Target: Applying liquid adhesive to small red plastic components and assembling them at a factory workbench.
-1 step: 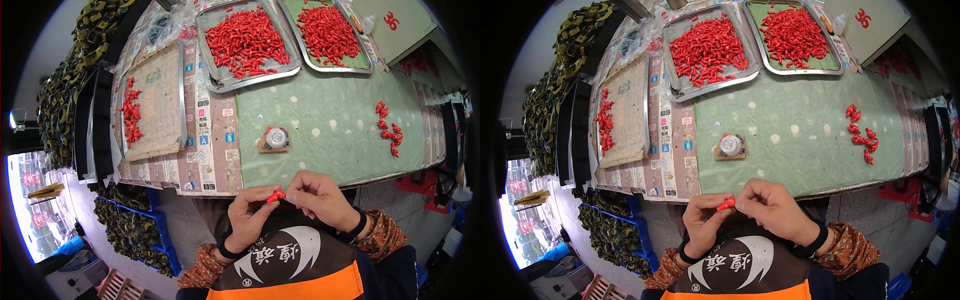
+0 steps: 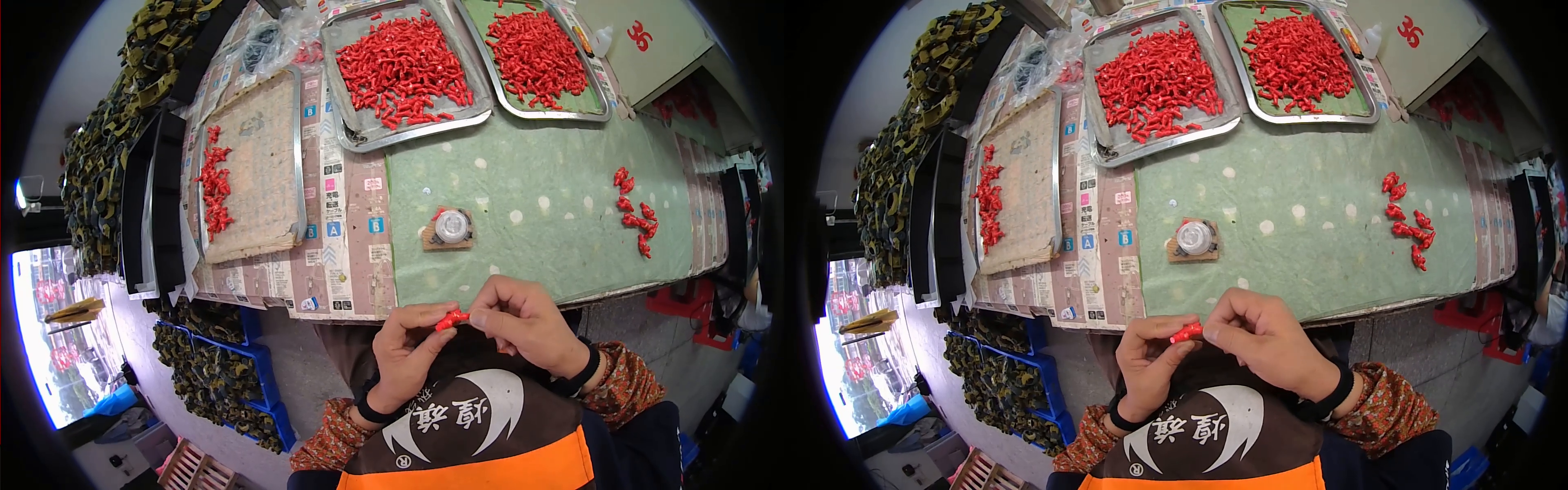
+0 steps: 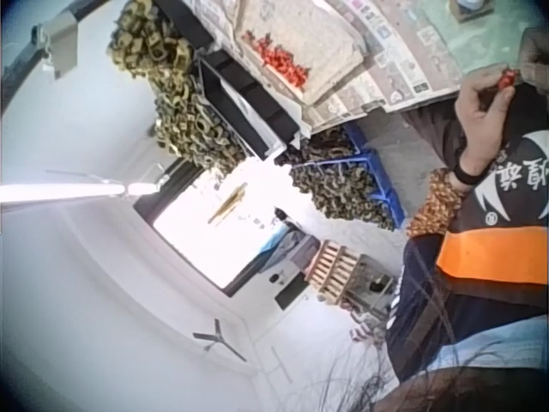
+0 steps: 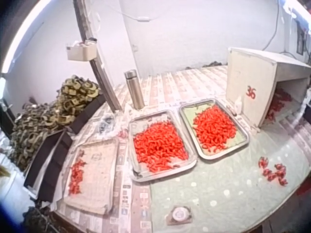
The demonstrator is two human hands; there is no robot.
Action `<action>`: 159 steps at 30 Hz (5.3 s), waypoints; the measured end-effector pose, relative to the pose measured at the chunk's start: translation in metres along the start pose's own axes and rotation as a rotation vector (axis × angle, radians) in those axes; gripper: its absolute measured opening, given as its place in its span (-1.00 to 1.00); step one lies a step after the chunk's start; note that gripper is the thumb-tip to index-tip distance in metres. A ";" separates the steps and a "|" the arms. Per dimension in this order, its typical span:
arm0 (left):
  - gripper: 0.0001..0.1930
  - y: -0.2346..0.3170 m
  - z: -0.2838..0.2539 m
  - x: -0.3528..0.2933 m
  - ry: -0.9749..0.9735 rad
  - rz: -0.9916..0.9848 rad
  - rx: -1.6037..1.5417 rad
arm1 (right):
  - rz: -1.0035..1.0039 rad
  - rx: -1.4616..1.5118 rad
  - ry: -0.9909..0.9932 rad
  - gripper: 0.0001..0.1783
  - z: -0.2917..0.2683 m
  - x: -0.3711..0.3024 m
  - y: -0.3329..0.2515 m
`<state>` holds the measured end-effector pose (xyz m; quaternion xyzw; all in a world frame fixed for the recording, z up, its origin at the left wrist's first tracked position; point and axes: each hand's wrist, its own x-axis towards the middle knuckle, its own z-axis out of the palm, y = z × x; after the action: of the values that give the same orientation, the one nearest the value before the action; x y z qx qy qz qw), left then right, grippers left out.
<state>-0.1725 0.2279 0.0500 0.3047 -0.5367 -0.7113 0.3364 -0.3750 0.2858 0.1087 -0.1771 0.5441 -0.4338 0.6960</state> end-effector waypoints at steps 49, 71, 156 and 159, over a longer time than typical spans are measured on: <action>-0.77 0.004 -0.014 0.014 0.074 -0.044 -0.219 | -0.031 0.129 0.231 -0.85 -0.018 0.048 -0.050; -0.78 0.002 -0.011 0.014 0.120 -0.096 -0.338 | -0.506 -0.471 0.404 -0.88 0.005 0.032 -0.035; -0.70 0.008 -0.015 0.018 -0.110 0.427 0.612 | -0.181 -0.352 0.041 -0.74 0.005 0.012 0.010; -0.71 0.012 -0.013 0.018 -0.104 0.393 0.571 | -0.196 -0.396 0.032 -0.74 0.006 0.010 0.002</action>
<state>-0.1710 0.2038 0.0571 0.2406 -0.7788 -0.4688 0.3402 -0.3680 0.2777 0.1032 -0.3554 0.6097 -0.3870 0.5935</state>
